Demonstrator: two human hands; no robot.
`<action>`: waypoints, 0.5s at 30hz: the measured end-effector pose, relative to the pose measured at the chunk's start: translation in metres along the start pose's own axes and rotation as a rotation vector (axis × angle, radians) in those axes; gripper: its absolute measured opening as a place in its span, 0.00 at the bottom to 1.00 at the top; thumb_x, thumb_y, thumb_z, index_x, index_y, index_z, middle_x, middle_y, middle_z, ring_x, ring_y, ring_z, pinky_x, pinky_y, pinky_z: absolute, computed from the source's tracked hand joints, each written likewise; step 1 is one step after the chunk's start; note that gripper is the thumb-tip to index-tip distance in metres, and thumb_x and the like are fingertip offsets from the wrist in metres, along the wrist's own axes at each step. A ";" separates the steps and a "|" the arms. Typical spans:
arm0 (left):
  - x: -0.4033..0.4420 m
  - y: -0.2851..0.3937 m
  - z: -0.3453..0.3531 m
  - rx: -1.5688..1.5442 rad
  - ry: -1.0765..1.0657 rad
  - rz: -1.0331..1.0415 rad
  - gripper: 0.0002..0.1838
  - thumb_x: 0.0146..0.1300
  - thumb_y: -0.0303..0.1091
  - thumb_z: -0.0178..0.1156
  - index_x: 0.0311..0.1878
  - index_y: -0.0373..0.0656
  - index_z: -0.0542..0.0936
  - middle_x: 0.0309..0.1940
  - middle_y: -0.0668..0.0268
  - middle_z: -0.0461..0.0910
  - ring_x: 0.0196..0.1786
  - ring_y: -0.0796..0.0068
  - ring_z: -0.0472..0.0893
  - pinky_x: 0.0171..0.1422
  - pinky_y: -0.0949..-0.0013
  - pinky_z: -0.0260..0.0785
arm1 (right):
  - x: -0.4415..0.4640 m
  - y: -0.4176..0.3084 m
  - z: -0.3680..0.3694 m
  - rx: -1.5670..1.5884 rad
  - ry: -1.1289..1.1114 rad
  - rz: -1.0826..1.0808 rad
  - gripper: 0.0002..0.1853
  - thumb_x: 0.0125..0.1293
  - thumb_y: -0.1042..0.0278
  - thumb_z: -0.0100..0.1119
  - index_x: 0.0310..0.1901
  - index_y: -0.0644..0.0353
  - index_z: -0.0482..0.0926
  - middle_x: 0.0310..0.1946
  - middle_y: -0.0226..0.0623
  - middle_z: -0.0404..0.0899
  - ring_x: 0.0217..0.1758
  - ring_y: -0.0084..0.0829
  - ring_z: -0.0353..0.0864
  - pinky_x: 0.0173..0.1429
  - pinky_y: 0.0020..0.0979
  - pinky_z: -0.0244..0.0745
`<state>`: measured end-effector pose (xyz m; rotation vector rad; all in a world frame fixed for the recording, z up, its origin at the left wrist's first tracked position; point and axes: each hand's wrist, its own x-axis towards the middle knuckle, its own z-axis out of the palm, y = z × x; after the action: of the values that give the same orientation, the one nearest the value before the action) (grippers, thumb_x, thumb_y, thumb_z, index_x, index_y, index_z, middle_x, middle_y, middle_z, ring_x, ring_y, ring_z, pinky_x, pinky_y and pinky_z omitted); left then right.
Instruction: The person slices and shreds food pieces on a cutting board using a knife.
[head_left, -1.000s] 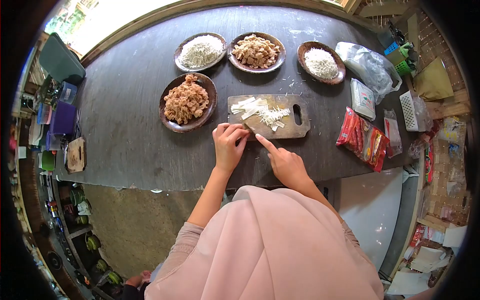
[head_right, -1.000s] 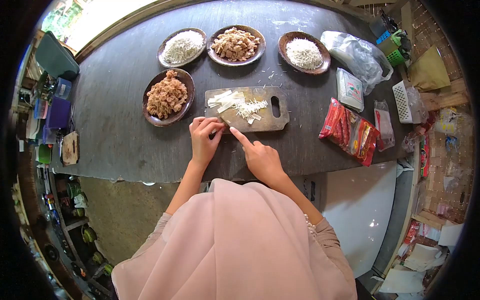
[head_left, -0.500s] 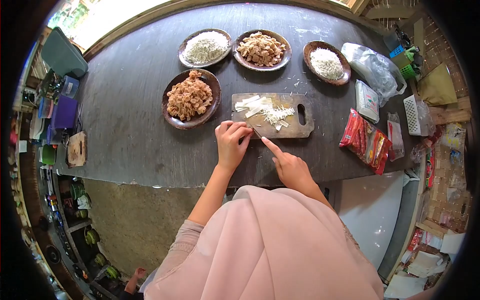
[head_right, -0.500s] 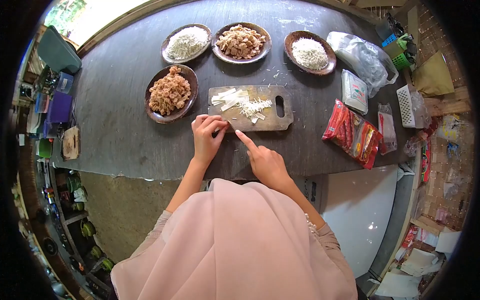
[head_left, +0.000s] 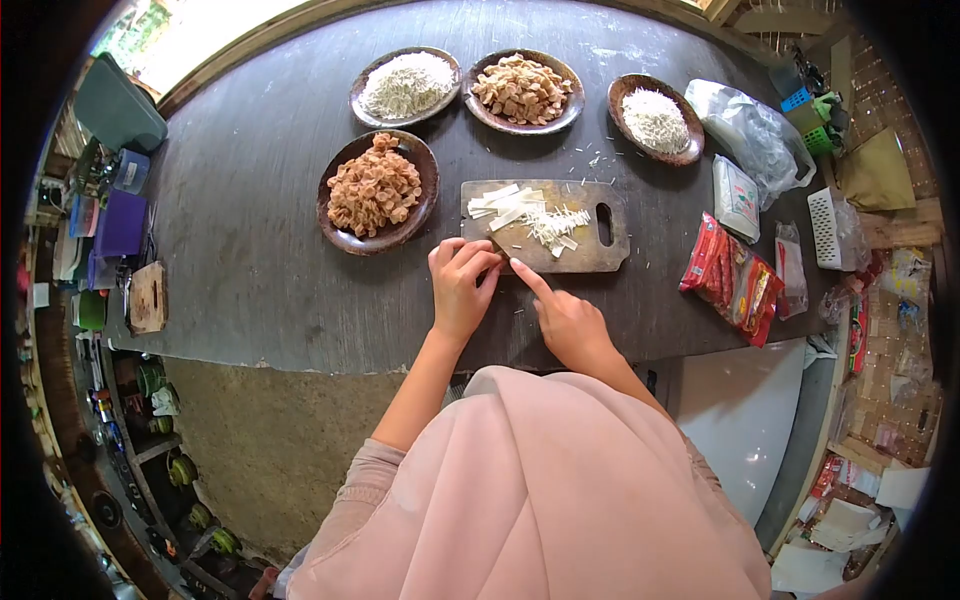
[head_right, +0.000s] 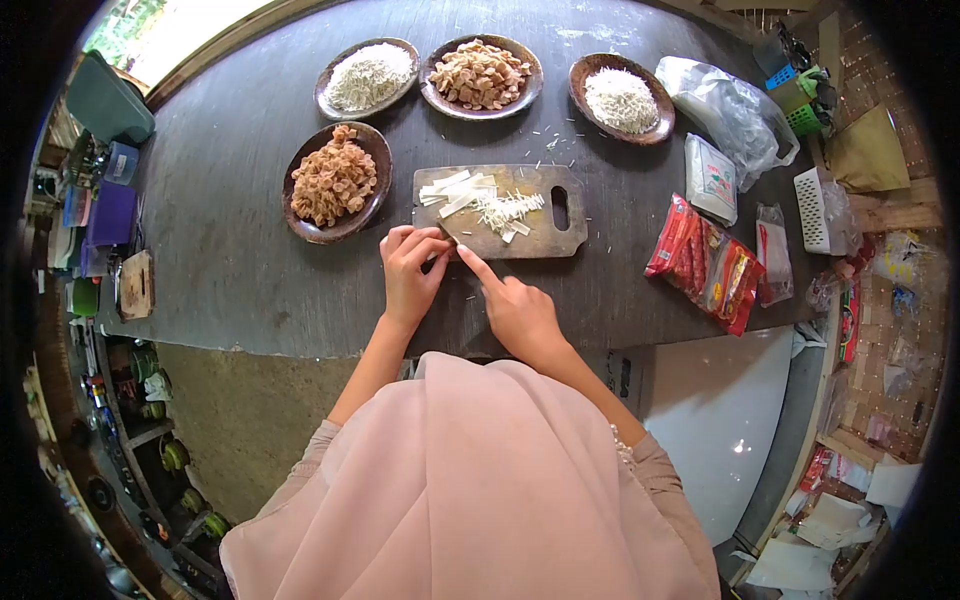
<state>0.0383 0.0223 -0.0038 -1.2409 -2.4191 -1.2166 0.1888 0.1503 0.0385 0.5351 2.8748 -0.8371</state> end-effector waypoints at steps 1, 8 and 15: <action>0.000 0.001 0.000 -0.002 -0.004 0.001 0.08 0.53 0.27 0.74 0.36 0.46 0.86 0.43 0.71 0.86 0.52 0.61 0.78 0.61 0.58 0.63 | 0.006 -0.001 0.005 -0.006 0.019 -0.005 0.39 0.74 0.67 0.56 0.80 0.22 0.55 0.26 0.46 0.80 0.28 0.51 0.85 0.35 0.52 0.82; -0.002 0.003 0.003 0.022 0.036 -0.003 0.07 0.53 0.28 0.74 0.35 0.46 0.86 0.41 0.72 0.86 0.52 0.61 0.77 0.60 0.58 0.63 | -0.017 -0.001 0.005 -0.028 0.016 0.049 0.39 0.74 0.67 0.55 0.80 0.20 0.54 0.26 0.46 0.79 0.28 0.50 0.85 0.36 0.51 0.82; -0.001 0.003 0.002 0.020 0.044 0.007 0.06 0.55 0.30 0.74 0.36 0.47 0.87 0.40 0.73 0.86 0.52 0.62 0.77 0.60 0.58 0.63 | -0.042 0.007 -0.004 0.043 -0.010 0.061 0.40 0.74 0.67 0.55 0.80 0.20 0.54 0.27 0.47 0.80 0.29 0.50 0.86 0.37 0.51 0.82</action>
<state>0.0413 0.0239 -0.0041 -1.2033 -2.3878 -1.2019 0.2306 0.1456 0.0464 0.6184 2.8215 -0.8906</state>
